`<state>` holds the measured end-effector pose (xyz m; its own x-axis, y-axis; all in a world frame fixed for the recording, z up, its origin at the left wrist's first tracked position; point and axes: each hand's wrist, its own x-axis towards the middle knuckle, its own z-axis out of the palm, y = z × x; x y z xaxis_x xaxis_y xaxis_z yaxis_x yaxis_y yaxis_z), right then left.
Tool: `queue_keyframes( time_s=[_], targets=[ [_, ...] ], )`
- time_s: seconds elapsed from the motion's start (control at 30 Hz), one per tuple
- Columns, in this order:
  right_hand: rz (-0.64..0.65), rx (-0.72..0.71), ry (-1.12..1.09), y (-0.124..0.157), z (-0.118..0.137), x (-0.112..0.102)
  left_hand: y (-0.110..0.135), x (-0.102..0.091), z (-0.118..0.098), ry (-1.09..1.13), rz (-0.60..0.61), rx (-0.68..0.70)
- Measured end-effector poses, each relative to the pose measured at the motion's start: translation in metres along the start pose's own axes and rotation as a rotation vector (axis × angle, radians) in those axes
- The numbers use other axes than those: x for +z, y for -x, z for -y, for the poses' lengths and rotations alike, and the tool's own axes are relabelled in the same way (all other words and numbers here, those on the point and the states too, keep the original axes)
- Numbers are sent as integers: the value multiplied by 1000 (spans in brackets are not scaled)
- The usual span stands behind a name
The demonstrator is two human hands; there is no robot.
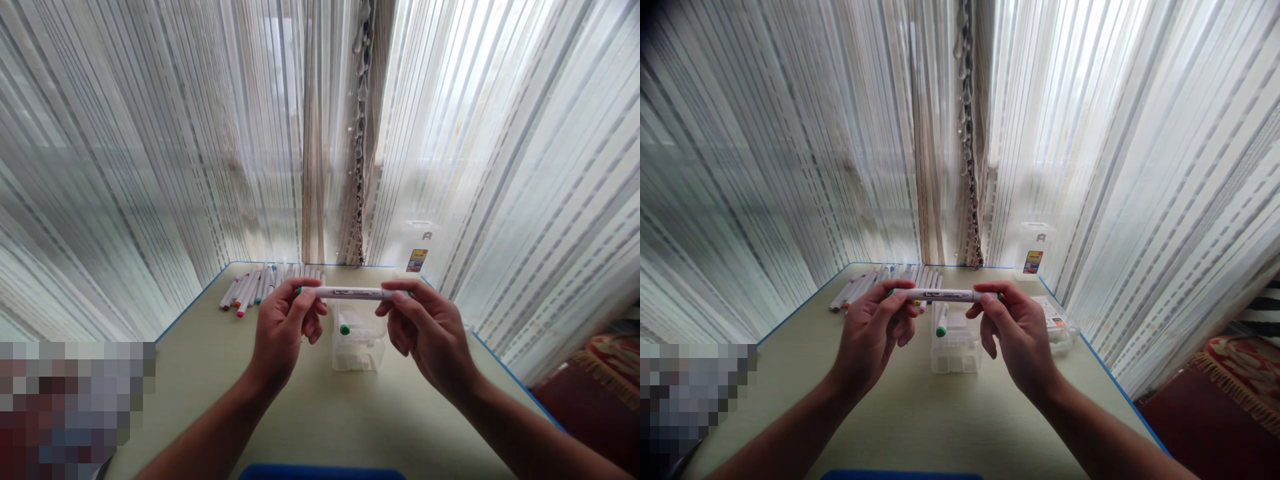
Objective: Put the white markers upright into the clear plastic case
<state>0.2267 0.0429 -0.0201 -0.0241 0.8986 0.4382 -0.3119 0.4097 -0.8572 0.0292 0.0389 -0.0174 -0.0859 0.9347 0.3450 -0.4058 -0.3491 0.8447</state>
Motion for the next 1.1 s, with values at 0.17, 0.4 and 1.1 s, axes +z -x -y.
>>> queue_keyframes(
  time_s=[0.17, 0.4, 1.1],
  targets=[
    [6, -10, 3, -1, -1, 0, 0, 1, 0, -1, -10, -2],
    [-13, 24, -40, -2, 2, 2, 0, 1, -1, -4, 5, -14],
    [12, -25, 22, 0, -2, -3, 1, -1, -2, 6, 47, 9]
  ],
)
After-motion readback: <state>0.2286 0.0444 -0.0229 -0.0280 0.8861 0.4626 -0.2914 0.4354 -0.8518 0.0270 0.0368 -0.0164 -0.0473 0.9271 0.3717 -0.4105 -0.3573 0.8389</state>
